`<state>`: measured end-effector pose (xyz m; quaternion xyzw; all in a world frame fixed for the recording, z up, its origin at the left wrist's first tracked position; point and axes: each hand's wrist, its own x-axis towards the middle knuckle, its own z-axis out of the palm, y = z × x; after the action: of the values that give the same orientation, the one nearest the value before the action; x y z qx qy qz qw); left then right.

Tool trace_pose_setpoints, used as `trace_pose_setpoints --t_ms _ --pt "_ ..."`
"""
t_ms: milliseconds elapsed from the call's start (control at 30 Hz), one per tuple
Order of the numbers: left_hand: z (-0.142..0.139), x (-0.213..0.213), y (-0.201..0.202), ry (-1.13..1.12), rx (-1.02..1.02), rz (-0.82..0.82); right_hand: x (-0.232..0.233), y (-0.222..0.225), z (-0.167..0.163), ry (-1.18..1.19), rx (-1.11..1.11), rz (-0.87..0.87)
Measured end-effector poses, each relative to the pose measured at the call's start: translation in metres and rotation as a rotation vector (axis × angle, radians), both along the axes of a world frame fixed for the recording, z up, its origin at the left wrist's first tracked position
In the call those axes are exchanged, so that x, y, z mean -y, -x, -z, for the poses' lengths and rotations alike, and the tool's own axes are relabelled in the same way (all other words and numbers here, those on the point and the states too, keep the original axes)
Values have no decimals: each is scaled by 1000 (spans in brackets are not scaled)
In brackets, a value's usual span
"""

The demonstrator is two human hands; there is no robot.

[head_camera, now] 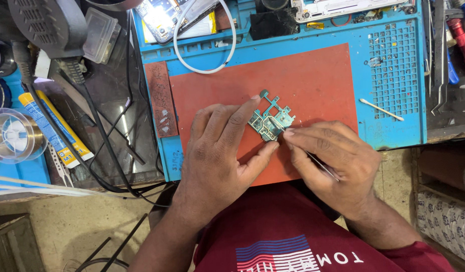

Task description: The person uses a small metal tool to scrape and clean the surface of a green circuit board. They repeatedly scrape different areas, occasionally repositioning the board and using a cotton swab to wipe away debris.

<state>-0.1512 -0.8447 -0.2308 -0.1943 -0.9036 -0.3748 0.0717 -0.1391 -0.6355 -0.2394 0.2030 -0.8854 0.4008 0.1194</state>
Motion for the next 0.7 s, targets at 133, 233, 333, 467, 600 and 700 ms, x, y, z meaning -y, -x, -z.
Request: trace_pose_setpoints --t_ms 133,233,333,467,600,700 --pt "-1 -2 -2 -1 -2 -2 -2 -2 0 4 -12 14" --pt "-2 -3 -2 4 -1 -7 -2 -3 -1 9 -16 -35" --pt "-2 -4 -2 -4 9 1 -2 -3 -1 -22 -25 46" --pt "-2 -4 -2 -2 5 -7 -3 -3 -2 -15 -10 2" --pt "-2 -4 -1 -9 -23 -13 -2 -3 -1 -1 -14 12" --pt "-2 -3 -1 -13 0 -6 0 -3 -1 -26 -38 29"
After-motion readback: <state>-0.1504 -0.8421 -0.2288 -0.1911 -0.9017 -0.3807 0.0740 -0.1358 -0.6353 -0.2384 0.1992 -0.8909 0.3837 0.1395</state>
